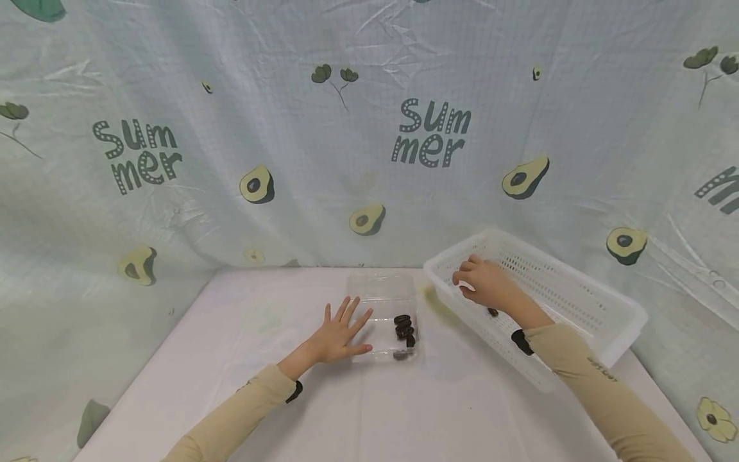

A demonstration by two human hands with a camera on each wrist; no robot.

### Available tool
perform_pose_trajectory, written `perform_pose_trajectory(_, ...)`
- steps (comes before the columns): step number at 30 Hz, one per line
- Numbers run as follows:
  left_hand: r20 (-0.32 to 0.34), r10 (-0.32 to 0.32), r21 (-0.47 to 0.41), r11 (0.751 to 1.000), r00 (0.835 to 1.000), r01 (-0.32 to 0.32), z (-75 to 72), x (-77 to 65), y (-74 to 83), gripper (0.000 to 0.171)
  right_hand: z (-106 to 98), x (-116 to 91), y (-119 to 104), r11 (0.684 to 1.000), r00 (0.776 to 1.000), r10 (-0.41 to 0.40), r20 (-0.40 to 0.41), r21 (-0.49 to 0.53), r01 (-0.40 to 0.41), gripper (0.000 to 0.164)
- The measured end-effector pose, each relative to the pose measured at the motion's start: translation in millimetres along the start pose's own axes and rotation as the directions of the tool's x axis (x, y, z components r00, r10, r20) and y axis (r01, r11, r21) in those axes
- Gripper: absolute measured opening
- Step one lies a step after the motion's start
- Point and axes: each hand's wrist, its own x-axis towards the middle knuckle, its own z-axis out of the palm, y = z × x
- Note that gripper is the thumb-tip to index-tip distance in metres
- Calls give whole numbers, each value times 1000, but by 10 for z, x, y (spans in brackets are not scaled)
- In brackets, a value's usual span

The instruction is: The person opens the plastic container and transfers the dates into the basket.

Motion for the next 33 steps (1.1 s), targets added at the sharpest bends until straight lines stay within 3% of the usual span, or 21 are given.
perform_pose_trajectory(4, -2, 1, -7, 1000, 1000, -1, 0, -9, 4, 88, -9, 78, -137, 999, 999, -35, -9, -3, 35, 19)
perform_pose_trajectory(11, -1, -3, -8, 1000, 1000, 3, 3, -19, 15, 87, 7, 192, -380, 999, 997, -47, 56, 23, 46, 19)
perform_pose_trajectory(21, 5, -4, -4, 1000, 1000, 4, -35, -18, 19, 81, 245, 314, -664, 995, 988, -94, 124, 41, 90, 21)
perform_pose_trajectory(27, 8, -10, -3, 1000, 1000, 10, -20, -5, 21, 79, 430, 355, -786, 990, 982, -137, 132, 0, 138, 23)
perform_pose_trajectory(33, 2, -11, 0, 1000, 1000, 11, 1, 4, 15, 79, 599, 379, -862, 982, 965, -165, 204, -58, 180, 22)
